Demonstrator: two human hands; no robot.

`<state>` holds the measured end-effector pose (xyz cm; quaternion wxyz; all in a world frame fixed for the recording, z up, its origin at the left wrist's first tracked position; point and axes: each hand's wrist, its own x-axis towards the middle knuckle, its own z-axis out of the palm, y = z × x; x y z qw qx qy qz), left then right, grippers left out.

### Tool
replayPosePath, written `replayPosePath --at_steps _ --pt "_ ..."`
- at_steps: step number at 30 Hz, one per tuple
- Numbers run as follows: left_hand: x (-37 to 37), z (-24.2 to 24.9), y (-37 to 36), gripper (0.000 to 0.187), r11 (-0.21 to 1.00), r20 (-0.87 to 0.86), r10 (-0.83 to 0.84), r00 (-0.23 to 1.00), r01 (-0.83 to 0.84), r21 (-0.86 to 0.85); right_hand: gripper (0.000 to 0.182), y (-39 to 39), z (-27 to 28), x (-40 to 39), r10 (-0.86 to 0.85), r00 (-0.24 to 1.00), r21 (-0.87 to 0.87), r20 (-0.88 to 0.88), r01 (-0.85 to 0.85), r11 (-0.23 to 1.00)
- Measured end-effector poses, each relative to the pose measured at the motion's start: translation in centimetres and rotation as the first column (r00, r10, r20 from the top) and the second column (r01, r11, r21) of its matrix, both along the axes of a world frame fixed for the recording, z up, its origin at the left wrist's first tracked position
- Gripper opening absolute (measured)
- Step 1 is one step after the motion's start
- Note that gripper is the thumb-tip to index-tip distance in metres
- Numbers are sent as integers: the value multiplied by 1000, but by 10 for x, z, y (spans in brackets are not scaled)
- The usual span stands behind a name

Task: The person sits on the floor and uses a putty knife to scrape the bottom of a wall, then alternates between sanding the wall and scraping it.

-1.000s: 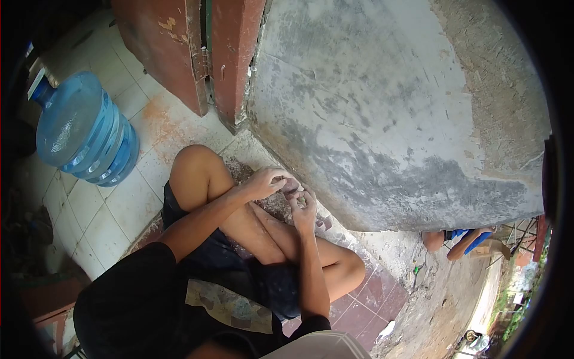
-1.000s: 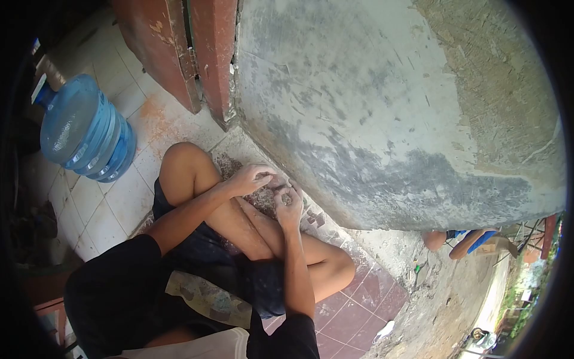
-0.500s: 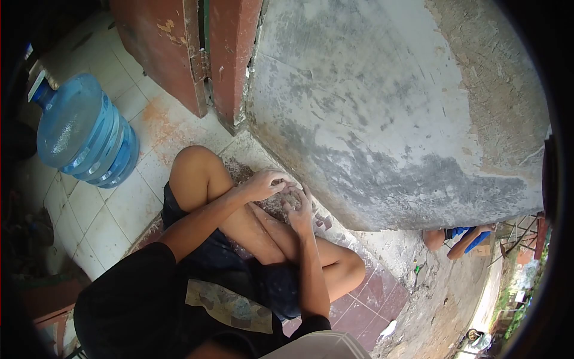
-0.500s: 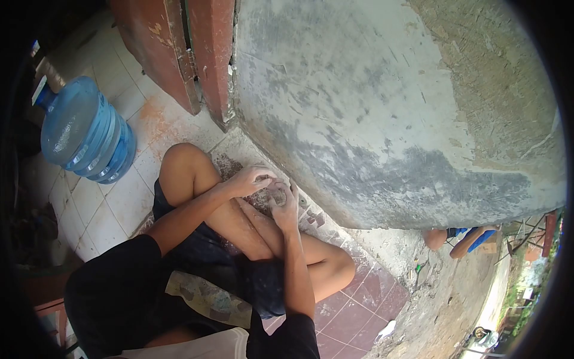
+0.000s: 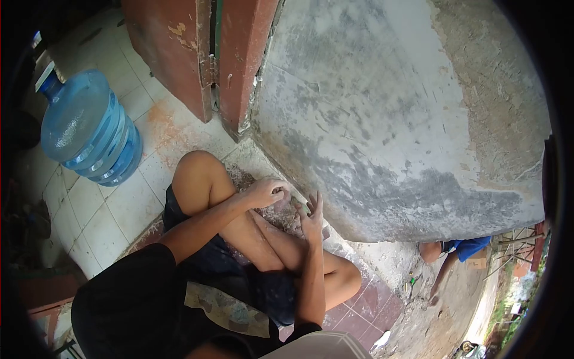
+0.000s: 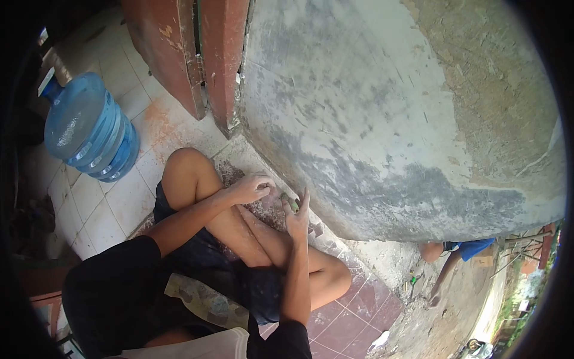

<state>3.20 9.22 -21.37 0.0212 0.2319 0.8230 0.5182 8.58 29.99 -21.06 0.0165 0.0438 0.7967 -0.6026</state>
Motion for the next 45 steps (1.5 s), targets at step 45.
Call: replayPosePath --at_steps 45 --pt "-72 102 -46 20 541 3 701 713 -534 649 54 -11 -6 -1 386 867 -290 315 -299 909"
